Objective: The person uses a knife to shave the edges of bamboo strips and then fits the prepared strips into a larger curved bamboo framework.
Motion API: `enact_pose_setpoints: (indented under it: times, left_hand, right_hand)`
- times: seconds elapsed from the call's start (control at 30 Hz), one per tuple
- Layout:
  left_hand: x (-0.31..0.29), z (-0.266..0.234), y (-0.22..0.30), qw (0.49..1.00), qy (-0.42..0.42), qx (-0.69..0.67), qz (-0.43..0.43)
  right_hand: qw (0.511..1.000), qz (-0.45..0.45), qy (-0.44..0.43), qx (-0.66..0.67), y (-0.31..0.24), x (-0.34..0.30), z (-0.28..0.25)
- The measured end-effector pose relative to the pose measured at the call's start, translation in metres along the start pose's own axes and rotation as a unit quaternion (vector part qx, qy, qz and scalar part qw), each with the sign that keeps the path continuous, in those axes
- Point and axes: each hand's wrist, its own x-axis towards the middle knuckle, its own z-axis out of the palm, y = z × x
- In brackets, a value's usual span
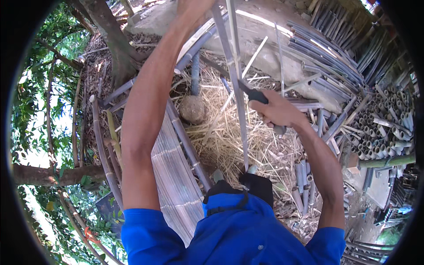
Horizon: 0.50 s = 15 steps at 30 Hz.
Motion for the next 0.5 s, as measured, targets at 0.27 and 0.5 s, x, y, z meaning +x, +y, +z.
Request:
enact_pose_setpoints:
  times: [0.27, 0.5]
  left_hand:
    - [0.009, 0.0, -0.015, 0.981, 0.145, 0.114, 0.064]
    - [0.019, -0.035, -0.024, 0.943, 0.216, 0.251, 0.029]
  right_hand:
    - [0.952, -0.127, 0.12, -0.253, 0.036, 0.032, 0.025]
    - [0.985, -0.07, -0.029, -0.157, 0.07, 0.065, 0.027]
